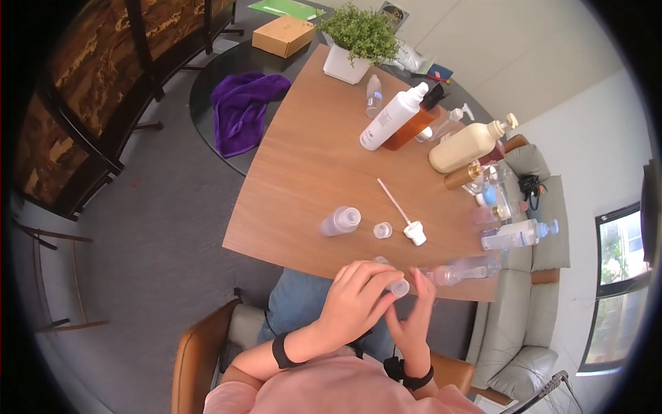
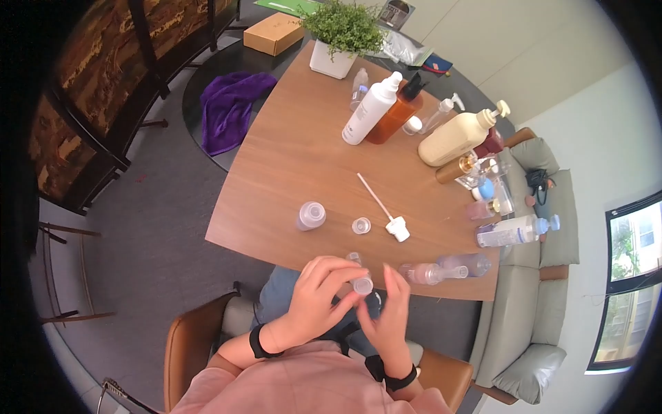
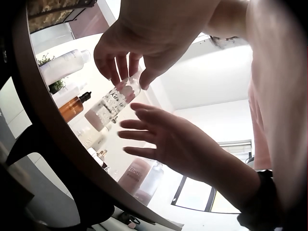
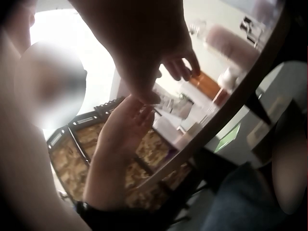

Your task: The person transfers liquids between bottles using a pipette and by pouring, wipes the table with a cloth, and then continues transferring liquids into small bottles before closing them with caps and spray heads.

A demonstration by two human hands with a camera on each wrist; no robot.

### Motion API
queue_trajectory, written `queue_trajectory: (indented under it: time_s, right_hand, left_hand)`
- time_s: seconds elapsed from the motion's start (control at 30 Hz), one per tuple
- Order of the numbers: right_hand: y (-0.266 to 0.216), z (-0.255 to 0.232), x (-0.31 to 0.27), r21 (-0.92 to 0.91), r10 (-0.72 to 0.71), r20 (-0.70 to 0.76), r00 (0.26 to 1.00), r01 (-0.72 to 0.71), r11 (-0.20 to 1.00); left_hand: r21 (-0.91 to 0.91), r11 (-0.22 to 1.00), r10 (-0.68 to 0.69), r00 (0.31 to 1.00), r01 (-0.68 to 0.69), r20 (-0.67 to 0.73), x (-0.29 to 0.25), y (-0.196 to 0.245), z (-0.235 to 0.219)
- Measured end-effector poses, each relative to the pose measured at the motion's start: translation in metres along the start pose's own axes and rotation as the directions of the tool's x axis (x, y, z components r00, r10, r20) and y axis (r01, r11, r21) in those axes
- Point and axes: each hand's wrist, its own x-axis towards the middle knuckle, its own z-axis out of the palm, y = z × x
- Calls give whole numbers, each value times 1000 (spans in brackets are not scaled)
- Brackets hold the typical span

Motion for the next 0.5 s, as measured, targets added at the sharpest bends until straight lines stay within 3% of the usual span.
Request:
queue_trajectory:
  time_s: [0.07,0.17,0.3,0.37,0.4,0.5]
  right_hand:
    - [-11,15,21,262,77,62,995,-91,961]
    - [2,21,33,360,1,192,981,-72,930]
    - [9,20,46,421,-23,221,975,-74,904]
    - [10,14,47,364,3,260,966,-101,926]
    - [12,13,48,378,5,254,967,-104,920]
    - [16,15,47,467,-97,196,976,-6,884]
  left_hand:
    - [-60,998,-31,997,26,-76,0,1,-5]
    - [-113,992,-71,994,62,-78,4,1,-10]
    - [-138,984,-114,993,114,7,18,1,-17]
    - [-156,986,67,994,-53,86,32,2,-23]
    - [-151,988,60,977,-29,202,37,8,-30]
    - [-205,978,102,930,-30,353,40,16,-33]
